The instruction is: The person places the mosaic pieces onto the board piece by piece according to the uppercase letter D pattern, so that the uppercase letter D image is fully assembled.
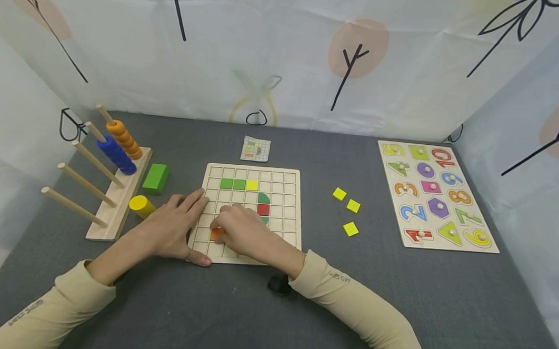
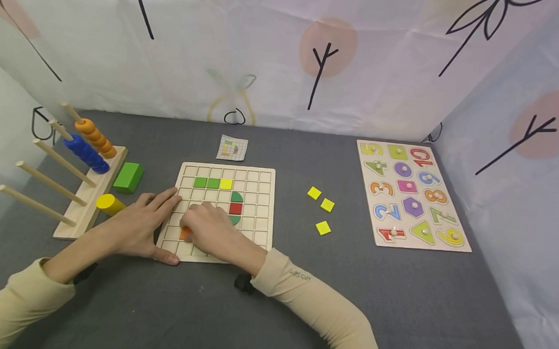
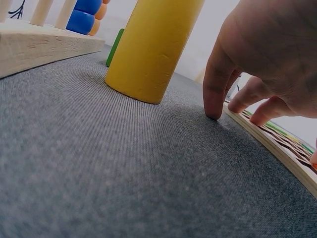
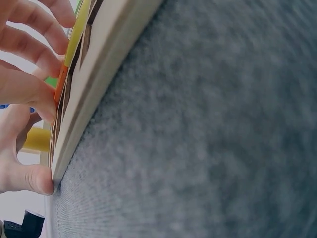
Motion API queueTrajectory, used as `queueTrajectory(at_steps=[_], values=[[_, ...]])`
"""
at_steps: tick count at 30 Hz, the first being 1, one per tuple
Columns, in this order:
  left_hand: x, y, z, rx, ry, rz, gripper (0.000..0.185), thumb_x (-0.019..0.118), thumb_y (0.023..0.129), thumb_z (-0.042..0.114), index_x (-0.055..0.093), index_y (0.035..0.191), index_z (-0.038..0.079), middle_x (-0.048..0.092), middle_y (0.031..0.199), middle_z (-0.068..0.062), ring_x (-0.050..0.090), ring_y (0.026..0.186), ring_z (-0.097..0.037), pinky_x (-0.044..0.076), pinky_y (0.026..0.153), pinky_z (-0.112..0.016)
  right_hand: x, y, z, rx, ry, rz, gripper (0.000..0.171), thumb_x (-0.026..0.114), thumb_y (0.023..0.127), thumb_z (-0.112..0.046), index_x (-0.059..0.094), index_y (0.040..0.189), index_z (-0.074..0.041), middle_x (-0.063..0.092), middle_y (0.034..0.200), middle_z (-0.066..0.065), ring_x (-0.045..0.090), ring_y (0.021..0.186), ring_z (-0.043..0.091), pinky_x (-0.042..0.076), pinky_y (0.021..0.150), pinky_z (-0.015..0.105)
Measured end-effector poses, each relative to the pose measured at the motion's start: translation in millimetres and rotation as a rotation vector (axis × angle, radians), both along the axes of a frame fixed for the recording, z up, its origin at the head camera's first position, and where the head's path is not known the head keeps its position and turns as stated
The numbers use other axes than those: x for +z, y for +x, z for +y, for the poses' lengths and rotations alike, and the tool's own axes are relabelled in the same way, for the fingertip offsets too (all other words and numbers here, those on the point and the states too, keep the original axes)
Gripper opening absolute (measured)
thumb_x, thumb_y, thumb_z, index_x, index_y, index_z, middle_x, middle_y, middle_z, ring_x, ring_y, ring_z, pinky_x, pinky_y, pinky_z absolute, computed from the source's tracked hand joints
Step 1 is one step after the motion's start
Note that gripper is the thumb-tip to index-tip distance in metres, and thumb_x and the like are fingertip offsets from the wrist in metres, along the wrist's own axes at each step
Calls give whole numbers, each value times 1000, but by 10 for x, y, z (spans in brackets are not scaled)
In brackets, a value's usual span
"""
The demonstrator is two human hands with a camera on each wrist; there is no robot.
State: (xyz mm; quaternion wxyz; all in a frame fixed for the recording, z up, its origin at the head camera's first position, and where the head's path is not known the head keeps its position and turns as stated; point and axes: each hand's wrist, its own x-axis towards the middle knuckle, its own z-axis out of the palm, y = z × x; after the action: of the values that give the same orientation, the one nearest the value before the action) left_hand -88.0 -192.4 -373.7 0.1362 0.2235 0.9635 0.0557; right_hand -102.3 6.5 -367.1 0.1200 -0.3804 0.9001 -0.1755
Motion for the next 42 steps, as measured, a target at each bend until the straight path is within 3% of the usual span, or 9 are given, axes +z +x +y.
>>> queueTrajectory(at_steps=[11, 19, 26, 31, 37, 42], values=[[-4, 6, -1, -7, -4, 8, 138, 76, 60, 85, 33, 156, -3, 29, 164, -29, 43, 135, -57, 46, 104, -66, 71, -60, 88, -8, 1, 1, 29, 78, 91, -24, 78, 119, -16, 73, 103, 1, 62, 90, 15, 43, 66, 17], [-16, 3, 4, -2, -6, 1, 139, 74, 60, 87, 32, 157, -3, 29, 165, -28, 42, 136, -56, 46, 105, -65, 107, -199, 288, -94, -9, -26, 27, 75, 93, -18, 77, 120, -14, 73, 107, 4, 64, 94, 18, 47, 68, 23], [1, 6, 4, -6, -3, 0, 138, 74, 61, 87, 31, 157, -3, 28, 165, -28, 42, 136, -55, 45, 105, -65, 146, -344, 573, -164, -27, -23, 31, 76, 93, -18, 76, 123, -11, 73, 108, 7, 56, 82, 17, 44, 64, 25], [2, 11, 0, -8, -2, 4, 138, 75, 61, 86, 31, 157, -3, 28, 164, -28, 42, 136, -55, 45, 105, -65, 160, -449, 777, -231, -19, -24, 30, 75, 93, -17, 76, 122, -11, 74, 110, 8, 58, 84, 17, 45, 63, 26], [-8, 14, -1, -12, -3, 11, 138, 75, 61, 85, 31, 157, -4, 29, 164, -29, 43, 136, -55, 45, 105, -65, 172, -537, 1034, -314, 1, -14, 32, 76, 92, -18, 75, 123, -9, 74, 117, 10, 67, 99, 24, 56, 79, 38], [-8, 16, -1, -11, 0, 16, 138, 76, 61, 85, 32, 156, -4, 29, 164, -29, 43, 136, -55, 46, 105, -65, 155, -583, 1266, -351, -2, -10, 34, 76, 93, -17, 74, 124, -6, 72, 113, 15, 64, 93, 26, 53, 75, 39]])
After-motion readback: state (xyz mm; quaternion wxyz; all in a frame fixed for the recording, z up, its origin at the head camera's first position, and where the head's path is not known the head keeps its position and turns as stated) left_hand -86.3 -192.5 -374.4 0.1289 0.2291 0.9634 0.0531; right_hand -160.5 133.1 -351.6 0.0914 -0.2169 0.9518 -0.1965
